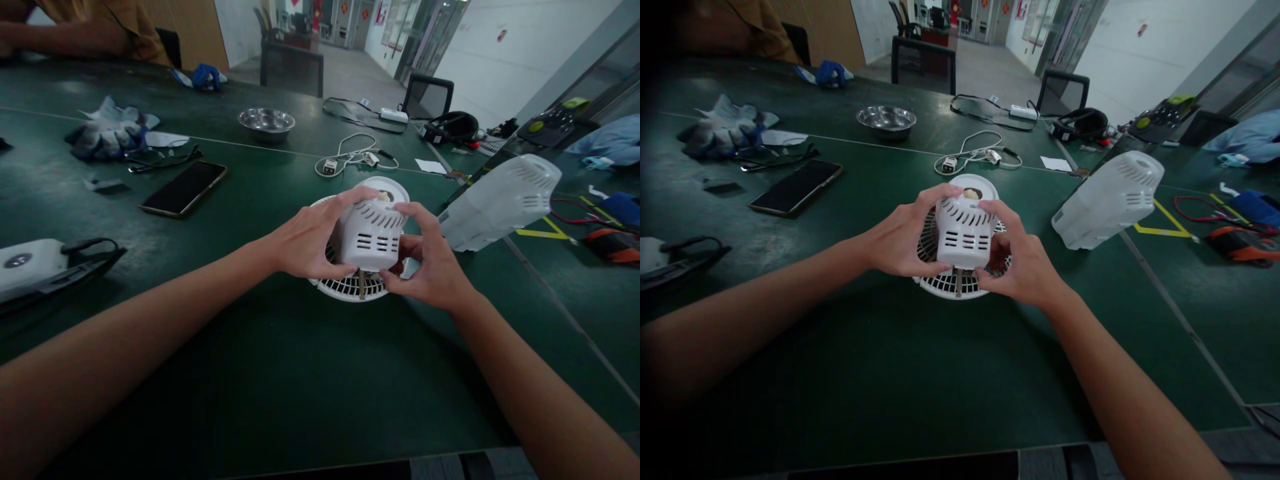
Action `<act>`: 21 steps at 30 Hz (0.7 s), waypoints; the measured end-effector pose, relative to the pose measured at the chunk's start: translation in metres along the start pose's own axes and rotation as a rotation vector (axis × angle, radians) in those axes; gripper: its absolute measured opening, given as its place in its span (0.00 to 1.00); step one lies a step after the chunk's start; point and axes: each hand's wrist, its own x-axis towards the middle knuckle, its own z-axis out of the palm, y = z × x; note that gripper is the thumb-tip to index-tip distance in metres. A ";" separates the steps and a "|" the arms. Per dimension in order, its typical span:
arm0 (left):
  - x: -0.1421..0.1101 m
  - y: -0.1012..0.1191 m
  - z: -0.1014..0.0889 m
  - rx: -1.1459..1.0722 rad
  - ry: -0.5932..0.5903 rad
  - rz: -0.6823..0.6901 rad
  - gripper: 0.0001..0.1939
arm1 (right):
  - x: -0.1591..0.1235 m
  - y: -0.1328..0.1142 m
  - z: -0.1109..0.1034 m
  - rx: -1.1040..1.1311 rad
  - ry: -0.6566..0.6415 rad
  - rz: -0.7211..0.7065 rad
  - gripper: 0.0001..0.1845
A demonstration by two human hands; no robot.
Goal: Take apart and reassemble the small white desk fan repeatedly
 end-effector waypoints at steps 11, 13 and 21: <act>-0.003 -0.006 0.016 0.236 0.088 0.017 0.55 | 0.002 -0.001 0.010 -0.331 0.124 -0.154 0.64; -0.004 -0.008 0.020 0.284 0.125 -0.003 0.52 | 0.003 0.002 0.012 -0.444 0.213 -0.184 0.64; -0.011 -0.038 0.010 0.158 0.262 -0.398 0.28 | 0.007 0.037 -0.012 -0.374 0.278 -0.018 0.60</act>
